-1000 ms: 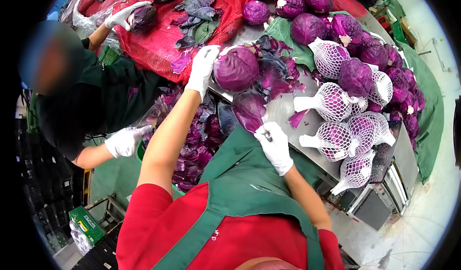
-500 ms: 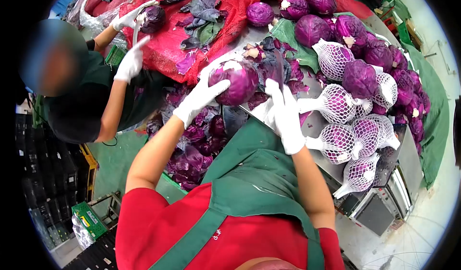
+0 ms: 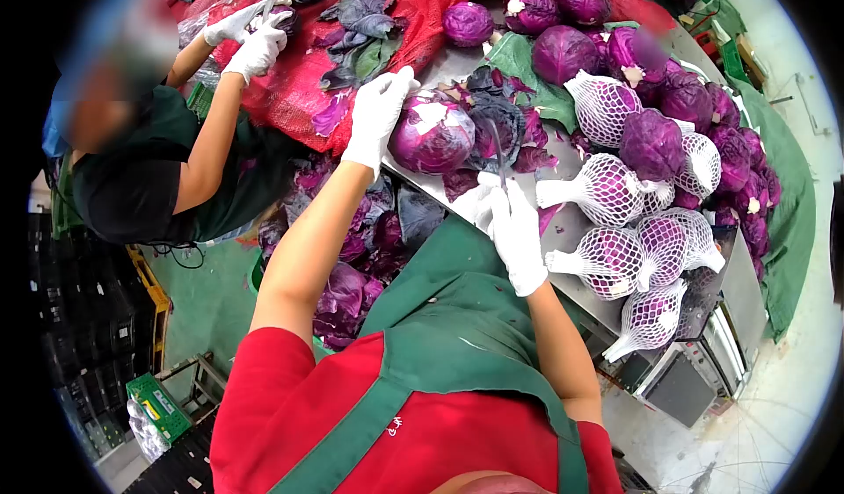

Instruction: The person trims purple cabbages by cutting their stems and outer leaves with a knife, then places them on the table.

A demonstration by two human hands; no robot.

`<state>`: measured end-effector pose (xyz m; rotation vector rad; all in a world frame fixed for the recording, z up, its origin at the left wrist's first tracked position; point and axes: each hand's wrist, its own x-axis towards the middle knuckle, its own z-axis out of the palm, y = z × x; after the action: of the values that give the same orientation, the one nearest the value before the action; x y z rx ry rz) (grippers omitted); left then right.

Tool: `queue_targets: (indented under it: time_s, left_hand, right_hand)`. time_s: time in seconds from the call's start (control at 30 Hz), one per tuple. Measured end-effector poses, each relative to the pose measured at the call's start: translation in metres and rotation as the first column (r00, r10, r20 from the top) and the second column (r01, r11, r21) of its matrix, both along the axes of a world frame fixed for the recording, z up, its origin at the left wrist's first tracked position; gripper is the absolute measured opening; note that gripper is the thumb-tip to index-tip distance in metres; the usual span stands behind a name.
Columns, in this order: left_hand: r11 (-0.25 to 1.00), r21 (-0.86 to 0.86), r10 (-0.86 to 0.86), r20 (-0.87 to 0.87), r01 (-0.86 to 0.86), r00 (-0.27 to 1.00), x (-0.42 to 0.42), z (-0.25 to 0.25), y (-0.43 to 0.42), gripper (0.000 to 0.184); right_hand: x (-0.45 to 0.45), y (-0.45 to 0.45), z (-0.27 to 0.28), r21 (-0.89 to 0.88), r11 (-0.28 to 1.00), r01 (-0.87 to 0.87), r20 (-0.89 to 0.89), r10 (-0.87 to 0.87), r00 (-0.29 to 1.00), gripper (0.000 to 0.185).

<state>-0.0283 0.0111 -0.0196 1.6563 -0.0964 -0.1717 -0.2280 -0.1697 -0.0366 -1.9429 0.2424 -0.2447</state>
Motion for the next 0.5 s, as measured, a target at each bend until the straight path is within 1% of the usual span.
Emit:
queue_targets:
  time_s: [0.03,0.07,0.1,0.13,0.17,0.2,0.23,0.27,0.3,0.33,0.37,0.4,0.5]
  left_hand:
    - [0.999,-0.038,0.032,-0.086,-0.036,0.996,-0.007,0.004,-0.007,0.031]
    - [0.999,0.02,0.035,0.062,-0.036,0.997,-0.014,-0.004,-0.016,0.029]
    - [0.996,0.073,0.036,0.209,-0.053,0.977,-0.02,-0.013,-0.021,0.027]
    - [0.991,0.107,-0.101,0.17,0.083,0.98,-0.009,-0.014,-0.017,0.024]
    - [0.979,0.101,-0.189,0.145,0.176,0.971,0.001,-0.017,-0.013,0.024]
    - [0.96,0.053,-0.277,0.06,0.274,0.959,0.008,-0.009,-0.01,0.024]
    - [0.931,-0.005,-0.364,-0.017,0.364,0.931,0.014,-0.001,-0.006,0.024]
    - [0.91,-0.101,-0.407,-0.043,0.402,0.912,0.017,-0.002,-0.003,0.024]
    - [0.916,-0.102,-0.393,-0.042,0.387,0.919,0.015,-0.001,-0.002,0.024]
    - [0.916,-0.064,-0.399,-0.055,0.396,0.915,0.015,0.001,-0.003,0.025]
    - [0.912,-0.025,-0.409,-0.07,0.409,0.91,0.015,0.003,-0.004,0.025]
    - [0.917,0.002,-0.399,-0.042,0.399,0.916,0.014,0.002,-0.005,0.026]
    - [0.924,-0.035,-0.383,-0.035,0.382,0.923,0.015,-0.001,-0.003,0.025]
  right_hand:
    - [-0.009,0.0,0.008,0.022,1.0,-0.017,-0.195,0.021,0.981,0.033]
    - [-0.013,0.004,0.012,-0.021,1.0,-0.023,-0.133,0.02,0.991,0.033]
    - [-0.015,0.005,0.001,-0.022,0.999,-0.027,-0.142,0.024,0.99,0.033]
    - [-0.016,0.005,-0.014,-0.138,0.99,-0.039,-0.066,0.03,0.997,0.025]
    - [-0.019,0.005,-0.028,-0.252,0.967,-0.044,0.01,0.048,0.999,0.024]
    - [-0.017,0.012,-0.012,-0.142,0.99,-0.006,-0.115,-0.011,0.993,0.027]
    - [-0.015,0.016,-0.01,-0.145,0.989,-0.024,-0.117,0.007,0.993,0.027]
    - [-0.012,0.019,-0.008,-0.147,0.989,-0.026,-0.092,0.012,0.996,0.027]
    - [-0.008,0.021,-0.004,-0.148,0.989,-0.025,-0.062,0.016,0.998,0.028]
    - [-0.005,0.022,0.002,-0.148,0.988,-0.037,-0.059,0.028,0.998,0.028]
    - [-0.003,0.024,0.009,-0.14,0.988,-0.063,-0.08,0.052,0.995,0.028]
    - [-0.001,0.025,0.014,-0.132,0.988,-0.085,-0.101,0.072,0.992,0.027]
    - [0.001,0.027,0.015,-0.17,0.982,-0.084,-0.081,0.071,0.994,0.026]
